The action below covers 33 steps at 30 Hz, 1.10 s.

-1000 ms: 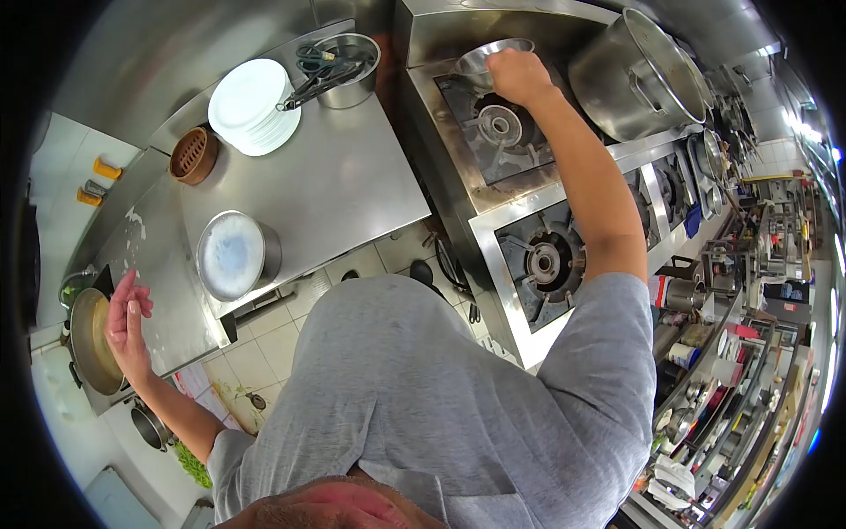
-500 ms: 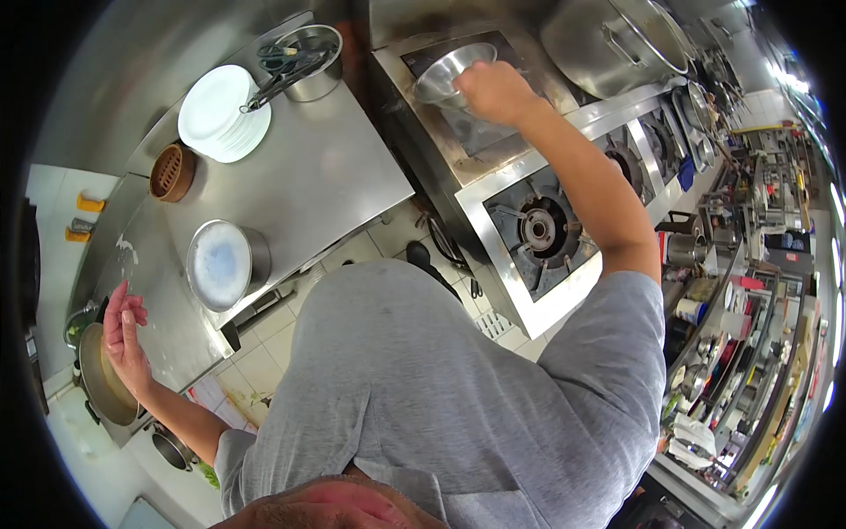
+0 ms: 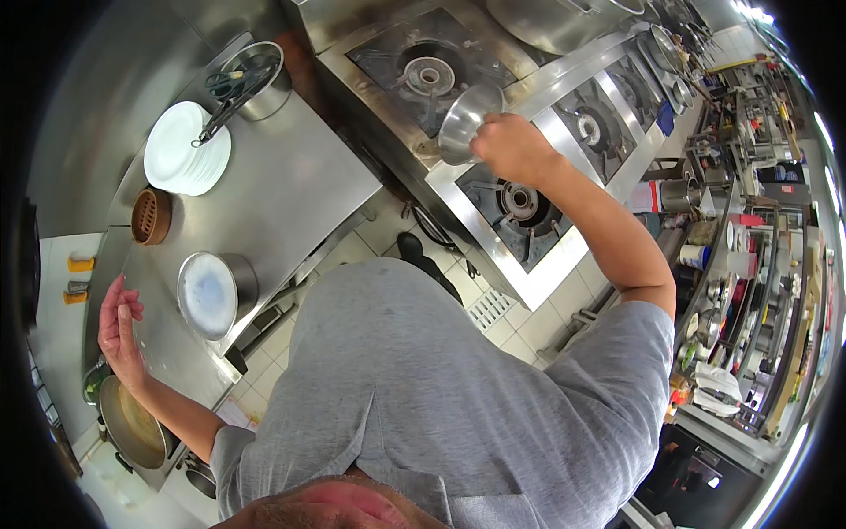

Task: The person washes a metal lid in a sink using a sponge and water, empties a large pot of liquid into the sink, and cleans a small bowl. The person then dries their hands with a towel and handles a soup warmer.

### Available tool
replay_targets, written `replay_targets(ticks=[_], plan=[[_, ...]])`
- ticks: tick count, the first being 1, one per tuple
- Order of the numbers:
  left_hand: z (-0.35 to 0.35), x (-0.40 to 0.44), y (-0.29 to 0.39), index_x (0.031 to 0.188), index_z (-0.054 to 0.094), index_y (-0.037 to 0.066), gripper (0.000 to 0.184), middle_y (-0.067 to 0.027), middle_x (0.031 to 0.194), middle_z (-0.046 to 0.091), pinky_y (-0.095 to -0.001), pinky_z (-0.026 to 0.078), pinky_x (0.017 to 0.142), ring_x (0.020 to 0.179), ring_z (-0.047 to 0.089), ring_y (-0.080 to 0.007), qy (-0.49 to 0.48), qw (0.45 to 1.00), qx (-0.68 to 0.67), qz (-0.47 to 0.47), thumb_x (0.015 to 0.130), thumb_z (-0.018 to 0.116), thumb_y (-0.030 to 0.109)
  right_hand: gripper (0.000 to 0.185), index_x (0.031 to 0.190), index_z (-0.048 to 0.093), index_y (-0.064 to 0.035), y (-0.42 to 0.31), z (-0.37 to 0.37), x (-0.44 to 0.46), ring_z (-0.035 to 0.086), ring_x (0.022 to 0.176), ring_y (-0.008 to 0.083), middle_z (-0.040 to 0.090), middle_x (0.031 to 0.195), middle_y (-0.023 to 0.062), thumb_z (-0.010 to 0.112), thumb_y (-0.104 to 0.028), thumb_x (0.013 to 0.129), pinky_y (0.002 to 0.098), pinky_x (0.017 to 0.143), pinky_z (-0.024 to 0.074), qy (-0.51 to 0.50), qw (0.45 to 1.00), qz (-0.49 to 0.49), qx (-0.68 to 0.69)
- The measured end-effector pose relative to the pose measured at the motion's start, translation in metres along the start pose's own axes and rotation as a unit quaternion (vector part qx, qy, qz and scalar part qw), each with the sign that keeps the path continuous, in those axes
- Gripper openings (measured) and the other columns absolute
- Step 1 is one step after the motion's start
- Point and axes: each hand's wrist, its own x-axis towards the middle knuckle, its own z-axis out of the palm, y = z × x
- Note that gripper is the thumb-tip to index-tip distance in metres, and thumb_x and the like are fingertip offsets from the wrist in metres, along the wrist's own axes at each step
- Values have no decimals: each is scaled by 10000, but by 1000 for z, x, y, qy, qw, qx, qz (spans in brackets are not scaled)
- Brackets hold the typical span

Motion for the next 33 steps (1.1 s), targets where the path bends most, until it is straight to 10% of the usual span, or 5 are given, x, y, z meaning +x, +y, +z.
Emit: replay_targets(ticks=[33], plan=[[29,-9,38,1354,560,2,386,-44,1039,619,-233,430,787,848,511,-78,20,999,32,-33,1005,549,167,133,834,702,-54,189,69,-25,696,892,357,699,878,190,582,-92,792,454,799,566,-72,962,253,-77]])
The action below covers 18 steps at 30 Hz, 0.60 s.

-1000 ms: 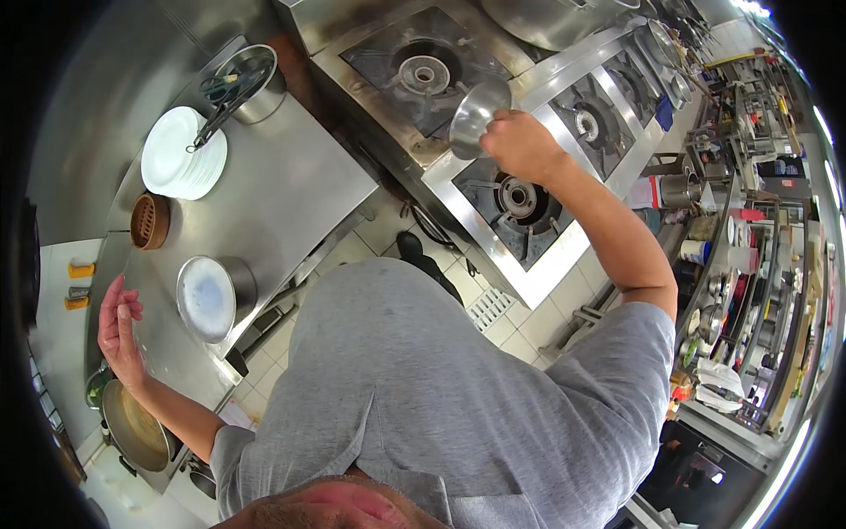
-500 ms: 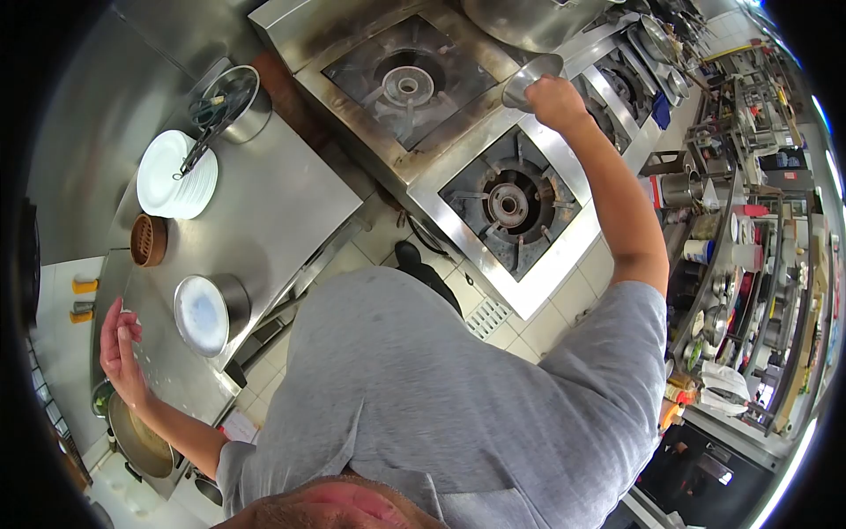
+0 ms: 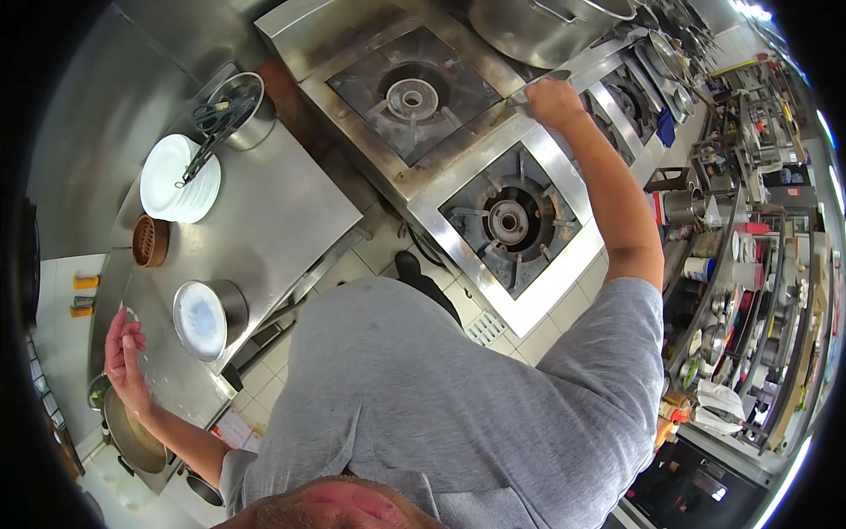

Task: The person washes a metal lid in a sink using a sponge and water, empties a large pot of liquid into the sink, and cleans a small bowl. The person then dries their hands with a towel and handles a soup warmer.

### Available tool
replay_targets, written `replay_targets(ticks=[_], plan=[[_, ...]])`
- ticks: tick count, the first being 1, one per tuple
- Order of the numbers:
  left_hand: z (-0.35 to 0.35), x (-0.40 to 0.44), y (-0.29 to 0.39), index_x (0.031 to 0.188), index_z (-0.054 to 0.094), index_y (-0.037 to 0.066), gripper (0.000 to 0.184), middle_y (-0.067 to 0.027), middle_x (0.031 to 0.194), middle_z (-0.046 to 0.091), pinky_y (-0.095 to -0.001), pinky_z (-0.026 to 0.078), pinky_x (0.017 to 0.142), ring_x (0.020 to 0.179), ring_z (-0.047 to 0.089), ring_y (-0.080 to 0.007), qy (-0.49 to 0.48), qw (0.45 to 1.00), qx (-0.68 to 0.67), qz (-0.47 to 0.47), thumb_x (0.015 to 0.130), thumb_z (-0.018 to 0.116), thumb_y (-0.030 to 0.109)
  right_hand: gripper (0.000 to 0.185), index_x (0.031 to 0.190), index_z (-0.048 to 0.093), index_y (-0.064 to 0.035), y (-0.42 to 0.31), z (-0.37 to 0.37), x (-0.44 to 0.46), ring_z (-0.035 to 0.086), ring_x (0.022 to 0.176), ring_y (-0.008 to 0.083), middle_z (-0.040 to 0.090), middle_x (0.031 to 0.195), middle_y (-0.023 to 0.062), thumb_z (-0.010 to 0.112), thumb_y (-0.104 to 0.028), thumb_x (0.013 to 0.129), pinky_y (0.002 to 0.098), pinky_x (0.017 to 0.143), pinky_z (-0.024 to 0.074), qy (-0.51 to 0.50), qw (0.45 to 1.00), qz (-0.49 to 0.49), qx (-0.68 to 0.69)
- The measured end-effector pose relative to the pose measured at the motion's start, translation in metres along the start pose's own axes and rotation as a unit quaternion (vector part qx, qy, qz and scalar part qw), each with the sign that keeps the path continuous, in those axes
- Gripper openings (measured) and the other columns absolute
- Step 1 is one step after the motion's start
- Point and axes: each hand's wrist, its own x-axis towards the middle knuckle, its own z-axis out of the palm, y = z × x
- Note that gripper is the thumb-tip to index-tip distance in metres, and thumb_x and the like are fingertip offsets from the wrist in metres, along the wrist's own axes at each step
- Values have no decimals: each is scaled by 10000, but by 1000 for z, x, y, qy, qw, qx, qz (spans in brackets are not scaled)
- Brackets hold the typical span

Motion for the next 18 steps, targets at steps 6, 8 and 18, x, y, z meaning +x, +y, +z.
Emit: replay_targets(ticks=[6,8,18], plan=[[2,-9,3,1351,560,-4,399,-37,1032,624,-233,425,778,843,521,-79,22,1000,2,-14,1007,561,198,131,874,695,-54,-12,-13,53,700,864,369,701,897,184,602,-91,788,464,769,567,7,999,-37,15],[2,-15,2,1349,560,-6,402,-36,1030,627,-235,427,776,842,526,-79,31,999,6,-19,1009,560,207,134,877,693,-57,-17,-22,74,699,864,368,700,898,182,590,-103,805,464,766,566,34,998,-48,19],[-7,-55,-1,1335,569,-9,391,-44,1030,633,-249,445,774,845,547,-91,81,994,29,-73,1009,552,206,164,892,705,-69,-60,-81,179,698,860,367,705,928,191,573,-123,812,466,767,562,123,982,-146,-3]])
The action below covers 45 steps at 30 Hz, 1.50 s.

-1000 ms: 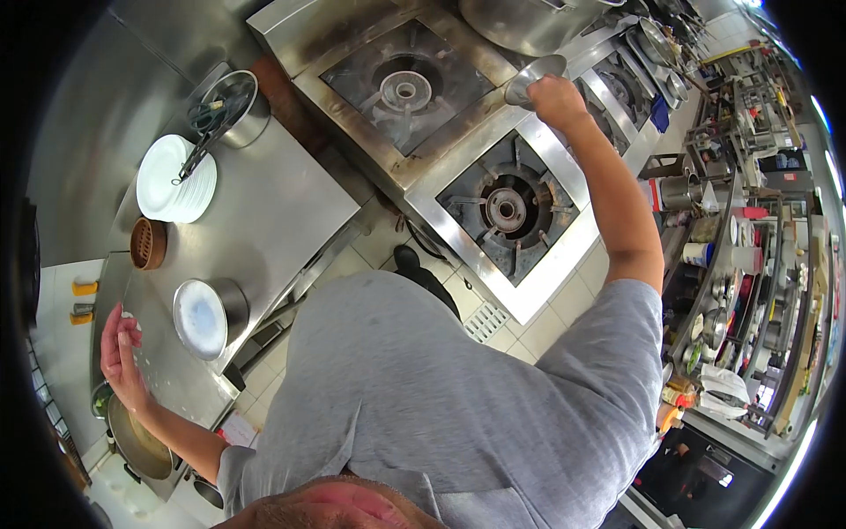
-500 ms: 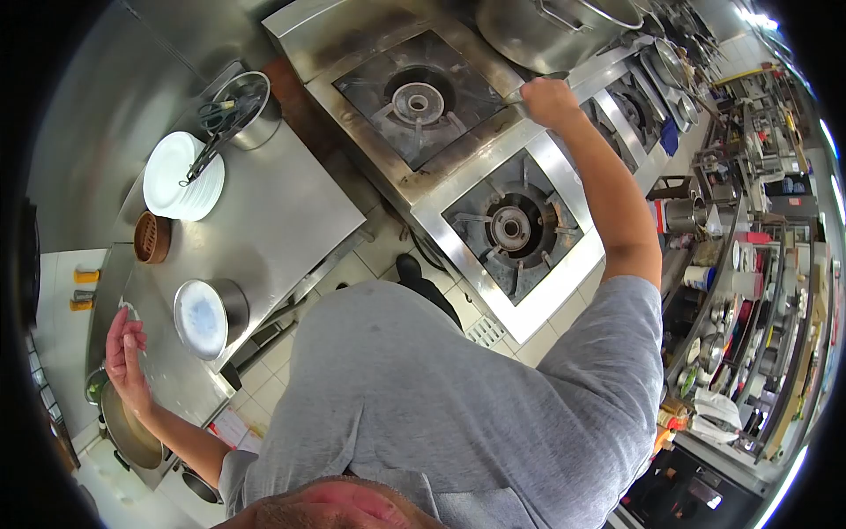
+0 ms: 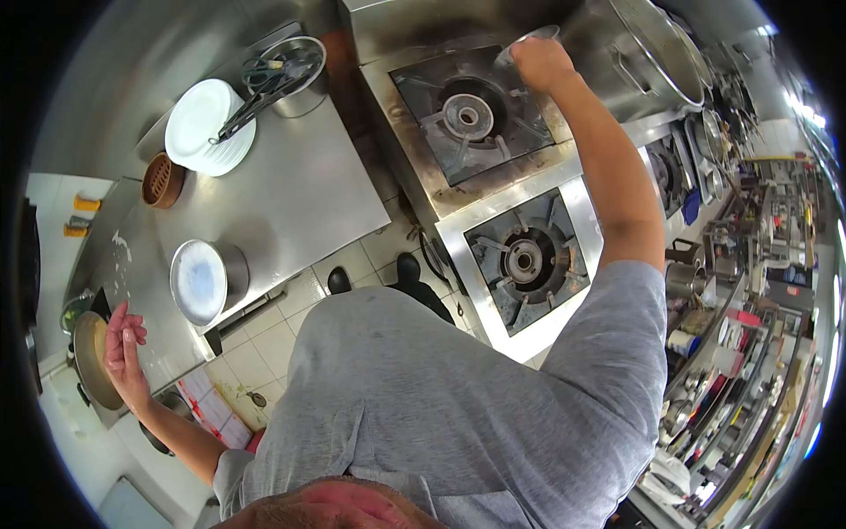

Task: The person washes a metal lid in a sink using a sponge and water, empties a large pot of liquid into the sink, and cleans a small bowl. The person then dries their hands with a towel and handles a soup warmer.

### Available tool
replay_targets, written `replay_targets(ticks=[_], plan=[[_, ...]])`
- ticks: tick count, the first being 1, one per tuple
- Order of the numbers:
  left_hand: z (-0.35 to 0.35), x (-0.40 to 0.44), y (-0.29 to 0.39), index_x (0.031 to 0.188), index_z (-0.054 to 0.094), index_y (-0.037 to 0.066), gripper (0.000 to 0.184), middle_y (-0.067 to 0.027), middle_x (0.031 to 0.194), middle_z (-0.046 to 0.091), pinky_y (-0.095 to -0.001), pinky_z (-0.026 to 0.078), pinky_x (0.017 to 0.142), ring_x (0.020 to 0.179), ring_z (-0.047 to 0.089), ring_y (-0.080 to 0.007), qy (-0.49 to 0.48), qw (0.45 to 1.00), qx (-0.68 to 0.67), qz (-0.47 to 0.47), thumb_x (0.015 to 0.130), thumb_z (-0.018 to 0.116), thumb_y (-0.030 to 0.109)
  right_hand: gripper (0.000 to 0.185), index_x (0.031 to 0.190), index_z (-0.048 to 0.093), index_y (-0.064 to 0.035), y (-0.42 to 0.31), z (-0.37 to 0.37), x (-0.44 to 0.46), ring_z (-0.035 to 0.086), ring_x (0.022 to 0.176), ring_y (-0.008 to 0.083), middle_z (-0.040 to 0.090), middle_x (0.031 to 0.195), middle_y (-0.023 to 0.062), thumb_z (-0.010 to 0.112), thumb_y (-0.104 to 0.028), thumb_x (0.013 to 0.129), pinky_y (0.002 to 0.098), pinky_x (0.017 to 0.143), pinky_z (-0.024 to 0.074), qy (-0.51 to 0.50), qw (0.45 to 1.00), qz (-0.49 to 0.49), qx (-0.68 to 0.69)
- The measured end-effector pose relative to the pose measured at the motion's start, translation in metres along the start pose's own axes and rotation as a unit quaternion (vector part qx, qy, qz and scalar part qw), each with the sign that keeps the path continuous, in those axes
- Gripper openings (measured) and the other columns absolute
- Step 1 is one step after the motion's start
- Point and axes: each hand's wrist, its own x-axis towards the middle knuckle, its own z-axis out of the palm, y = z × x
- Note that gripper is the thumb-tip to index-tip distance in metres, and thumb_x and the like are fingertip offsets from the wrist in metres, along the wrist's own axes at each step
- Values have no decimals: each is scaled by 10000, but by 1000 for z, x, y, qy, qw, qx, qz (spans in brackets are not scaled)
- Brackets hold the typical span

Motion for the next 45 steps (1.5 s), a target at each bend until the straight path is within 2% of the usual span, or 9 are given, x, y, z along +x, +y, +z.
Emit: replay_targets(ticks=[10,16,27,31,33,39,41,43,45], plan=[[-8,-11,-14,1317,582,-25,381,-68,987,647,-257,444,759,827,549,-108,24,1000,-8,1,1014,540,203,99,747,705,-84,-93,-58,37,697,861,303,703,794,125,616,-122,765,426,745,548,39,983,-174,-52],[-23,3,-41,1073,675,-37,263,-70,845,653,-256,454,707,734,571,-100,6,999,-40,-3,1025,512,164,118,818,713,-80,-148,-109,13,686,864,298,698,824,119,618,-121,760,430,752,544,-30,968,-238,-68],[58,26,-59,827,651,-10,49,-32,756,638,-230,449,660,689,563,-80,-257,951,-162,51,875,660,-10,105,748,582,-102,-408,-47,-46,607,817,286,597,775,88,602,-199,712,418,691,529,207,909,-177,316],[130,33,-44,887,649,2,35,-4,739,623,-212,429,634,668,526,-61,-403,885,-229,46,871,671,-19,86,748,669,-110,-481,-28,-55,642,909,293,660,787,96,618,-173,776,421,756,550,174,919,-109,338],[158,31,-24,918,647,-12,31,-18,762,644,-208,439,642,689,557,-63,-447,865,-220,68,892,660,-3,120,805,680,-88,-491,-37,-80,637,933,336,663,803,125,631,-194,777,440,795,536,359,866,-62,342],[219,-10,65,1020,645,-38,177,-71,847,672,-256,500,741,797,646,-128,-585,758,-231,174,939,633,120,271,969,679,-38,-413,-122,-266,622,1003,346,682,1011,158,645,-292,880,434,889,511,76,841,147,515],[242,-34,95,1047,643,-48,294,-93,877,679,-288,516,778,826,656,-158,-648,693,-240,206,964,615,233,347,993,687,-15,-368,-156,-365,658,909,327,699,943,143,656,-352,914,413,851,521,41,777,173,604],[279,-73,121,1049,643,-49,299,-101,899,684,-293,517,788,837,655,-160,-695,645,-238,208,968,609,237,330,1128,690,-46,-362,-132,-471,685,941,235,720,996,133,660,-319,943,358,848,517,140,515,219,817],[318,-130,150,1061,641,-51,314,-109,926,691,-301,519,799,857,653,-164,-736,608,-220,199,974,602,249,334,1169,686,-43,-367,-108,-566,680,985,234,720,1047,127,654,-290,946,348,894,517,137,618,468,617]])
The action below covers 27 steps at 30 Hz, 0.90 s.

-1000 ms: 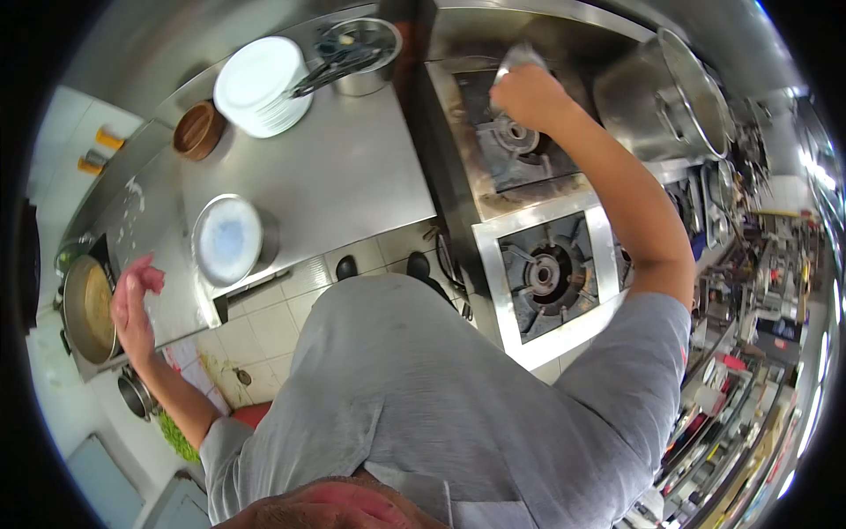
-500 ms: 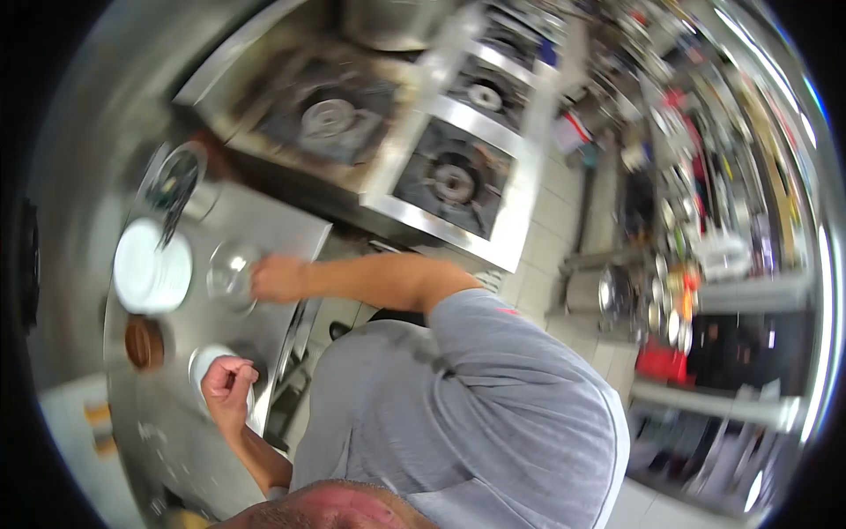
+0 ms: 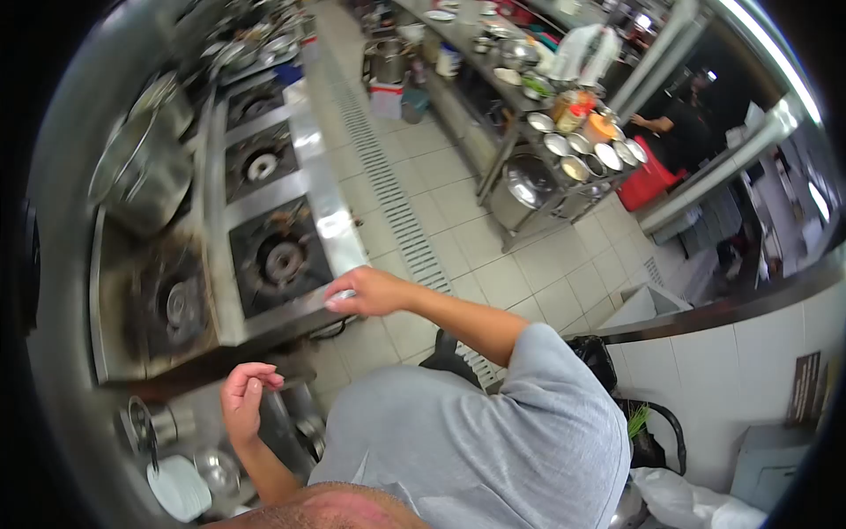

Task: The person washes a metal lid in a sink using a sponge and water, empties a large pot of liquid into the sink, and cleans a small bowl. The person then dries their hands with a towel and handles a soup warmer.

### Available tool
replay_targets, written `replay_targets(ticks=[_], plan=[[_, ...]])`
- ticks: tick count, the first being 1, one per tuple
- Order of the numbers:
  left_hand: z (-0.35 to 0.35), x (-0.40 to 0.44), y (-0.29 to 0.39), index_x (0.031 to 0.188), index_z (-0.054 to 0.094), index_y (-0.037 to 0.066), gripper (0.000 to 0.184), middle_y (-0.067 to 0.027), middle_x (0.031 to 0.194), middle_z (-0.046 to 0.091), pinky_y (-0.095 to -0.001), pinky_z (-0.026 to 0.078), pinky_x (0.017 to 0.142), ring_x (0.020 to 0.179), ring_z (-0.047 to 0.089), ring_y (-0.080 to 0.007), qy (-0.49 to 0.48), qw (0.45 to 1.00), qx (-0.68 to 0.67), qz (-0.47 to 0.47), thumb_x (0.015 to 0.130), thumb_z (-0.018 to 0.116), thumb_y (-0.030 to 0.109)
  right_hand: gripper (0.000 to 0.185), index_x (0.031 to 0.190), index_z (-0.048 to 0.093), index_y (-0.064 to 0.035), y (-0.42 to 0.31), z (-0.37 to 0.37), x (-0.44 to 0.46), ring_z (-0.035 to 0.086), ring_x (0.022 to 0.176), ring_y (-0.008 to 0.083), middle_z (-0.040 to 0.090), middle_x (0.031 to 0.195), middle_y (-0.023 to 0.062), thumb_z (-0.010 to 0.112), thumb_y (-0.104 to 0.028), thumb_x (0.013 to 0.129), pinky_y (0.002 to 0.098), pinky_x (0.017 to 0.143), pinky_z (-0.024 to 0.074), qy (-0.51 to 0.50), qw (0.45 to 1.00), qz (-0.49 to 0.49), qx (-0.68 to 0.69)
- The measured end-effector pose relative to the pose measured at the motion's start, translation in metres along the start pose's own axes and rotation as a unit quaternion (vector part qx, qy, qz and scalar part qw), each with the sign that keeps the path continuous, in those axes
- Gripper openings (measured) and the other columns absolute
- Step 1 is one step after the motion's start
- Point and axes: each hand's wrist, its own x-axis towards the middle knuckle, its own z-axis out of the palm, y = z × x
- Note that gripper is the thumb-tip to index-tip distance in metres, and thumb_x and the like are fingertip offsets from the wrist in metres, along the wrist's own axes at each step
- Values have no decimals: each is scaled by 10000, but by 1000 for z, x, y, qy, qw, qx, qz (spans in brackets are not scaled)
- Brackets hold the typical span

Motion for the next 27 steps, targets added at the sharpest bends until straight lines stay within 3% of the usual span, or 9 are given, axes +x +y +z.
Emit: replay_targets(ticks=[2,4,6,9,12,15,18,21,27], plan=[[57,59,-3,1070,643,-55,335,-109,950,691,-309,521,823,889,653,-169,-68,998,18,5,986,587,265,368,1153,698,-47,86,-43,-54,683,866,177,728,971,143,667,-332,923,319,779,522,92,995,8,37],[119,114,-13,1062,653,-50,340,-112,978,692,-312,521,832,907,655,-176,-122,992,10,10,997,567,272,361,1115,710,-42,145,-81,-102,684,781,154,731,903,146,667,-339,913,308,699,522,204,979,9,-7],[175,166,-18,1054,660,-45,339,-108,969,698,-312,525,830,902,660,-175,-182,983,37,10,1004,555,273,320,1053,722,-28,183,-112,-150,685,731,164,731,844,137,657,-311,918,315,654,515,352,928,23,-122],[249,233,-16,1042,667,-40,331,-107,950,704,-313,526,821,897,666,-176,-243,967,72,26,1009,545,265,264,934,724,-17,200,-176,-203,683,667,198,722,746,109,646,-269,919,336,600,505,385,893,226,54],[312,292,-12,1033,671,-40,317,-111,941,709,-314,526,815,893,671,-181,-288,953,81,38,1009,541,249,241,854,711,-6,205,-233,-236,674,622,234,706,684,94,684,-244,884,355,590,510,444,857,262,1],[359,350,-10,1031,669,-42,288,-109,932,716,-314,527,823,884,675,-179,-325,937,114,57,1000,545,217,227,862,712,-9,232,-283,-252,662,612,261,690,666,97,718,-235,847,364,592,516,473,845,222,-119],[395,404,-14,1032,669,-35,272,-100,915,718,-312,526,824,876,673,-170,-339,934,101,60,995,551,208,233,886,712,-15,241,-338,-246,671,672,272,694,731,118,748,-234,813,368,637,529,487,833,239,-109],[423,470,-20,1042,668,-31,266,-99,927,717,-307,523,830,887,670,-167,-363,923,99,85,995,548,202,254,926,714,-23,266,-391,-231,677,763,285,704,838,135,754,-244,808,372,694,536,539,821,142,-125],[487,619,-16,1042,658,-16,247,-67,885,688,-292,510,794,855,644,-142,-395,908,68,123,1000,548,200,318,1017,709,-32,296,-515,-211,687,815,268,714,906,138,754,-280,824,368,713,540,585,775,184,-152]])
